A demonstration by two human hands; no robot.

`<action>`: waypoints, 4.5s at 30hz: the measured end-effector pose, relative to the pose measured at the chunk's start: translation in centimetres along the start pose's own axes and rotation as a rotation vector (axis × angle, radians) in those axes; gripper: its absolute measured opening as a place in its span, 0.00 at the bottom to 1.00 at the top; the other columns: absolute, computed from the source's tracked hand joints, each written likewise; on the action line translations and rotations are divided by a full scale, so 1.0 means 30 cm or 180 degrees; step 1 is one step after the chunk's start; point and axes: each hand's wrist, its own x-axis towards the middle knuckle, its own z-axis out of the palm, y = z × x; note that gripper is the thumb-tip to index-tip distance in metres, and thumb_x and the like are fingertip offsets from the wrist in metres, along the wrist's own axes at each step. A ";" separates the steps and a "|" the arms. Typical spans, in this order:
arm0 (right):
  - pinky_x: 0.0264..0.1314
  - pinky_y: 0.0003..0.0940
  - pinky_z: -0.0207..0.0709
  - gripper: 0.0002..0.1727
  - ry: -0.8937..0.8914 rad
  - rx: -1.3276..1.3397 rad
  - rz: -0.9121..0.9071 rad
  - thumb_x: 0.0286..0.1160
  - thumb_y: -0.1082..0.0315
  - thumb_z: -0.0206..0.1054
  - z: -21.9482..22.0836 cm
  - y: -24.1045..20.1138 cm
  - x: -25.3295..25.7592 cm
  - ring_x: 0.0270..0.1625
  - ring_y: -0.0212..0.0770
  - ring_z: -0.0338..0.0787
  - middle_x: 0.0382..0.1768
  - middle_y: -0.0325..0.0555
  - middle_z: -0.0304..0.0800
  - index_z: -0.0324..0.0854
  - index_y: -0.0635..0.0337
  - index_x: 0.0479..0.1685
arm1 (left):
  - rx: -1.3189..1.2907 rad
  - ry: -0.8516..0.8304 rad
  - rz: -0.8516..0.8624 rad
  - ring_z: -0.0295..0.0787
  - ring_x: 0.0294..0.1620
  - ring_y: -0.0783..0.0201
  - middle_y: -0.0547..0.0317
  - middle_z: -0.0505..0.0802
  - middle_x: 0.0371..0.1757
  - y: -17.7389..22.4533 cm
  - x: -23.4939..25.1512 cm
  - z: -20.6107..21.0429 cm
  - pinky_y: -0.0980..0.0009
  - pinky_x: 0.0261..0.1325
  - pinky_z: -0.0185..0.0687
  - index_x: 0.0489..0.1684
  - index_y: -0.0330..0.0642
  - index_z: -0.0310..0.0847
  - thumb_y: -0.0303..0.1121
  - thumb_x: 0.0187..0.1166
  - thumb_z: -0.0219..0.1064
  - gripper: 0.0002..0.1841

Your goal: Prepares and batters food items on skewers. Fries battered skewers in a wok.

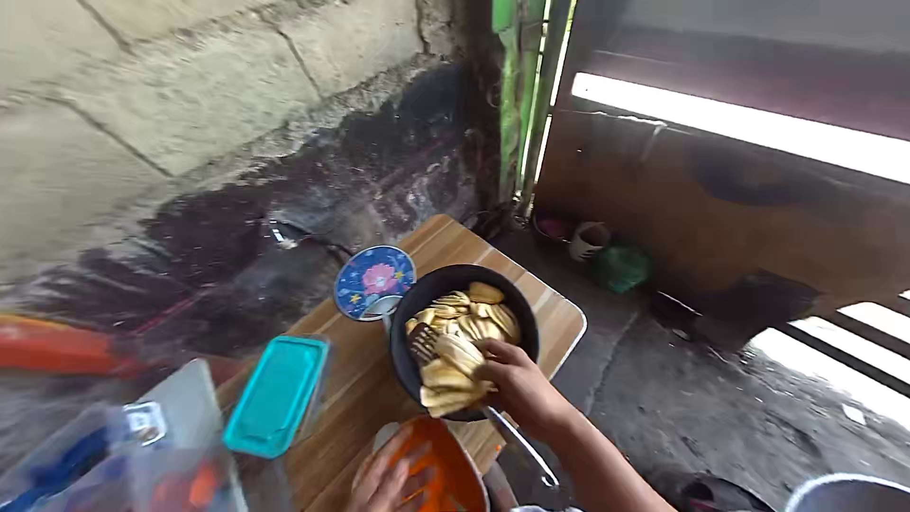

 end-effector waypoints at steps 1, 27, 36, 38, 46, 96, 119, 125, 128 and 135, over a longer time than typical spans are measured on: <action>0.50 0.53 0.93 0.22 -0.0079 0.0169 0.0006 0.80 0.73 0.58 0.019 0.020 -0.048 0.51 0.54 0.95 0.58 0.58 0.91 0.75 0.63 0.74 | -0.0307 -0.0148 -0.0026 0.88 0.70 0.45 0.41 0.83 0.77 0.014 0.009 0.034 0.49 0.72 0.84 0.92 0.38 0.51 0.41 0.93 0.49 0.30; 0.65 0.37 0.86 0.22 -0.0317 -0.2542 -0.0543 0.90 0.49 0.58 0.518 0.392 -0.375 0.54 0.31 0.94 0.52 0.38 0.96 0.88 0.49 0.70 | -0.0146 -0.1054 0.1109 0.91 0.67 0.52 0.42 0.85 0.75 -0.156 -0.394 -0.345 0.56 0.71 0.89 0.92 0.26 0.38 0.14 0.77 0.67 0.45; 0.59 0.41 0.92 0.35 -0.0318 -0.1851 -0.0749 0.71 0.60 0.79 0.533 0.347 -0.392 0.51 0.41 0.97 0.54 0.45 0.97 0.74 0.56 0.80 | -0.0500 -0.0778 0.1003 0.93 0.62 0.48 0.40 0.88 0.70 -0.127 -0.390 -0.329 0.54 0.62 0.94 0.88 0.30 0.49 0.13 0.77 0.66 0.39; 0.61 0.41 0.91 0.33 -0.0302 -0.1683 -0.0619 0.73 0.59 0.78 0.525 0.340 -0.387 0.53 0.42 0.97 0.55 0.46 0.97 0.76 0.57 0.78 | -0.0612 -0.0702 0.0938 0.93 0.61 0.47 0.40 0.89 0.68 -0.129 -0.379 -0.318 0.53 0.62 0.94 0.87 0.31 0.52 0.13 0.76 0.67 0.38; 0.54 0.45 0.94 0.26 -0.0031 -0.0631 0.0229 0.72 0.73 0.77 0.453 0.385 -0.346 0.48 0.51 0.97 0.53 0.59 0.94 0.77 0.66 0.70 | -0.0693 -0.0458 0.0657 0.94 0.60 0.44 0.39 0.89 0.68 -0.173 -0.292 -0.285 0.52 0.60 0.95 0.90 0.36 0.52 0.15 0.77 0.68 0.39; 0.72 0.62 0.76 0.23 -0.0003 -0.5460 0.2089 0.87 0.61 0.53 0.259 0.623 -0.107 0.74 0.60 0.85 0.68 0.59 0.88 0.77 0.55 0.77 | 0.5291 -0.0093 -0.0605 0.84 0.71 0.50 0.52 0.91 0.63 -0.031 -0.087 -0.569 0.48 0.66 0.81 0.69 0.61 0.88 0.43 0.90 0.49 0.21; 0.77 0.63 0.69 0.19 -0.0350 -0.5794 0.1593 0.86 0.58 0.53 0.259 0.532 0.081 0.72 0.55 0.86 0.65 0.56 0.90 0.84 0.55 0.63 | 0.5571 -0.0285 -0.0731 0.82 0.72 0.48 0.52 0.90 0.63 -0.020 -0.072 -0.486 0.49 0.65 0.81 0.67 0.58 0.88 0.38 0.89 0.50 0.20; 0.78 0.65 0.68 0.20 -0.0608 -0.5651 0.1388 0.88 0.57 0.51 0.252 0.559 0.102 0.72 0.57 0.86 0.64 0.55 0.91 0.85 0.51 0.64 | 0.5475 -0.0302 -0.0644 0.81 0.74 0.45 0.49 0.90 0.65 -0.070 -0.064 -0.464 0.47 0.65 0.83 0.66 0.54 0.88 0.32 0.88 0.52 0.19; 0.77 0.65 0.68 0.18 -0.0743 -0.5754 0.1195 0.88 0.60 0.51 0.276 0.553 0.081 0.69 0.57 0.88 0.60 0.56 0.92 0.84 0.51 0.63 | 0.5410 -0.0192 -0.0732 0.80 0.74 0.45 0.50 0.89 0.66 -0.107 -0.068 -0.445 0.49 0.64 0.84 0.69 0.55 0.87 0.32 0.89 0.51 0.20; 0.79 0.60 0.68 0.20 -0.0159 -0.5821 0.1211 0.90 0.62 0.47 0.315 0.509 0.037 0.69 0.55 0.88 0.60 0.56 0.91 0.81 0.52 0.68 | 0.5207 0.0189 -0.0685 0.82 0.72 0.47 0.51 0.90 0.64 -0.198 -0.086 -0.422 0.52 0.64 0.84 0.72 0.60 0.86 0.35 0.90 0.50 0.21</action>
